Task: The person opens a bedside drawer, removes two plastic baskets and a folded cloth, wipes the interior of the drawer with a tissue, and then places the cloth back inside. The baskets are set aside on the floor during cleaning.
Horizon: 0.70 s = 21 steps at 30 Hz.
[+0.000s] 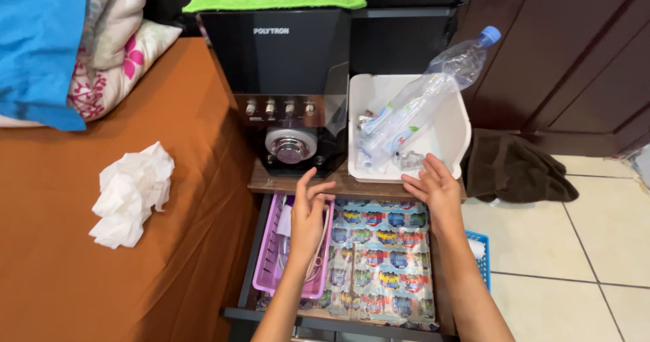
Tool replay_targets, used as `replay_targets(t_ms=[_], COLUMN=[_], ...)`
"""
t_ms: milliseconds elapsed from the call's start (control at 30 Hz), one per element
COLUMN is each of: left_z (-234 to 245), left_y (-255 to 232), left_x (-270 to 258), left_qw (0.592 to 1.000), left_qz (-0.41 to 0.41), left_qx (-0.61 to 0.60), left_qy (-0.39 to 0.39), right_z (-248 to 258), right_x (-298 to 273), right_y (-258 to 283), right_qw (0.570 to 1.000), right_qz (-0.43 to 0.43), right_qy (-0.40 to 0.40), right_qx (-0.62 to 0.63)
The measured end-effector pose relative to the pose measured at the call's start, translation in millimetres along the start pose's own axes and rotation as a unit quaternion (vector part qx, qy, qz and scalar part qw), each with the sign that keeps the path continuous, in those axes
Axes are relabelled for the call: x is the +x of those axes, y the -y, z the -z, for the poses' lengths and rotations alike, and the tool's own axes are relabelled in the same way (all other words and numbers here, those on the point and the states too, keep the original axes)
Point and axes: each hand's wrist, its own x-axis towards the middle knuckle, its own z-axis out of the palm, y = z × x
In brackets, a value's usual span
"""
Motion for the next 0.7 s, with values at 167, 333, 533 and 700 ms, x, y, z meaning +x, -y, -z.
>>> replay_targets(t_ms=[167,333,533,700], left_z=[18,39,77,93], left_y=[4,7,37,46], left_x=[-1,-10,-24,-36], left_qw=[1.0,0.996,0.981,0.97], left_qz=[-0.008,0.005,0.065,0.027], left_qx=[0.001,0.088,0.173,0.218], left_qy=[0.001,-0.007,-0.052,-0.103], right_z=[-10,-25,-63,-92], right_x=[-17,-47,-65,-75], right_y=[3,-36,-132,-142], right_qw=[1.0,0.997,0.965,0.901], right_qz=[0.027,0.006,-0.063,-0.188], right_qy=[0.015,0.074,0.193,0.201], right_qx=[-0.005,-0.018,-0.166,-0.336])
